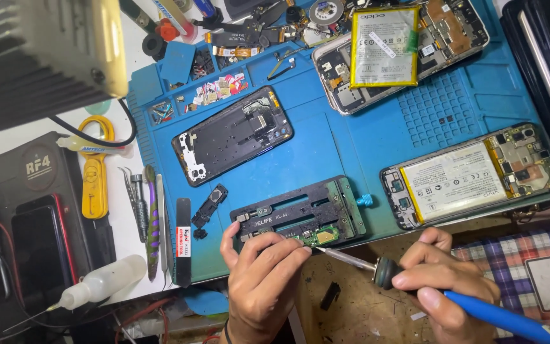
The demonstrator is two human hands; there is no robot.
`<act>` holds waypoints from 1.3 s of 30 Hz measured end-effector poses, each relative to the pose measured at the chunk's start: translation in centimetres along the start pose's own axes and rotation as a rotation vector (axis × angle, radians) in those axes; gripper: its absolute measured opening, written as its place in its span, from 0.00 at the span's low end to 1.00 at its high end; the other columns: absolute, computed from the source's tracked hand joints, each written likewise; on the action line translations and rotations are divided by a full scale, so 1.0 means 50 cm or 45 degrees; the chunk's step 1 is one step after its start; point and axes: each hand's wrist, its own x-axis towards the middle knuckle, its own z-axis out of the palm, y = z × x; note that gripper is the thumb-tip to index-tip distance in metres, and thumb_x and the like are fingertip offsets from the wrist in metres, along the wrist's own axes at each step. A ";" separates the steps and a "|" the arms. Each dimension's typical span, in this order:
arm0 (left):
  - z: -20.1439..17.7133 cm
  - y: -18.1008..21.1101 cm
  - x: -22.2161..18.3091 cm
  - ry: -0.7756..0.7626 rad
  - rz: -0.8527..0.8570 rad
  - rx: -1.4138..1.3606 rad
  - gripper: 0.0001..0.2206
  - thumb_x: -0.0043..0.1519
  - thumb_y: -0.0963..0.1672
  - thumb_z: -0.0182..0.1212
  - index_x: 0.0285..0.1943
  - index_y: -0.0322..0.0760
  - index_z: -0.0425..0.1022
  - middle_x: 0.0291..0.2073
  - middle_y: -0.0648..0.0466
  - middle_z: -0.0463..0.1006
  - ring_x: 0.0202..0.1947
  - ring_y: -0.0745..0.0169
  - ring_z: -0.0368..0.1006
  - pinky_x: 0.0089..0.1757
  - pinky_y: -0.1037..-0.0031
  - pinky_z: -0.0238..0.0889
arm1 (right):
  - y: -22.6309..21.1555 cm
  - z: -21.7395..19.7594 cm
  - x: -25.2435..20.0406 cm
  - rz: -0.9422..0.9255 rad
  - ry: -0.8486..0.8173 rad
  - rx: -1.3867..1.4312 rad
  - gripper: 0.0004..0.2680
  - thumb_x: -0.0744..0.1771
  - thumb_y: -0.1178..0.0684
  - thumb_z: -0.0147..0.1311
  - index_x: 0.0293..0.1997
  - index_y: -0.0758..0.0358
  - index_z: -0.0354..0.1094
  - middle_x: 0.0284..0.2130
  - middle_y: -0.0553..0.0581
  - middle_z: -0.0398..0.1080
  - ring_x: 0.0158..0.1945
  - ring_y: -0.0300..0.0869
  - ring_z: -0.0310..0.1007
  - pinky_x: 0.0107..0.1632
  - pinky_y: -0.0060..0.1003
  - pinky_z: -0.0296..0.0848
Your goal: Soldering components on a mobile phone circuit board using a soldering iron and a probe.
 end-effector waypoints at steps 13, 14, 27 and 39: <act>0.007 -0.003 -0.008 0.068 -0.039 -0.025 0.05 0.59 0.37 0.66 0.36 0.39 0.76 0.28 0.59 0.80 0.32 0.59 0.78 0.59 0.31 0.47 | -0.001 -0.002 -0.009 0.043 0.017 -0.043 0.10 0.65 0.47 0.43 0.31 0.55 0.72 0.15 0.49 0.66 0.22 0.36 0.66 0.60 0.44 0.61; 0.007 -0.006 -0.011 0.059 -0.035 -0.032 0.07 0.58 0.37 0.68 0.39 0.40 0.75 0.29 0.59 0.81 0.33 0.60 0.78 0.59 0.30 0.48 | 0.001 -0.003 -0.009 0.036 0.023 -0.053 0.10 0.65 0.48 0.43 0.30 0.56 0.71 0.15 0.50 0.66 0.22 0.37 0.66 0.59 0.44 0.61; -0.018 0.001 0.006 -0.009 -0.082 -0.136 0.03 0.61 0.38 0.65 0.37 0.38 0.77 0.32 0.58 0.83 0.35 0.57 0.77 0.61 0.38 0.42 | 0.012 -0.001 -0.014 0.011 0.027 0.009 0.09 0.64 0.48 0.44 0.31 0.58 0.71 0.15 0.53 0.67 0.21 0.37 0.63 0.58 0.46 0.57; -0.018 -0.004 0.005 0.017 -0.002 -0.056 0.03 0.61 0.38 0.66 0.36 0.39 0.79 0.34 0.58 0.83 0.33 0.59 0.74 0.61 0.36 0.45 | 0.027 -0.011 -0.022 -0.025 -0.013 0.074 0.08 0.65 0.48 0.46 0.35 0.56 0.72 0.17 0.50 0.69 0.24 0.36 0.67 0.61 0.46 0.56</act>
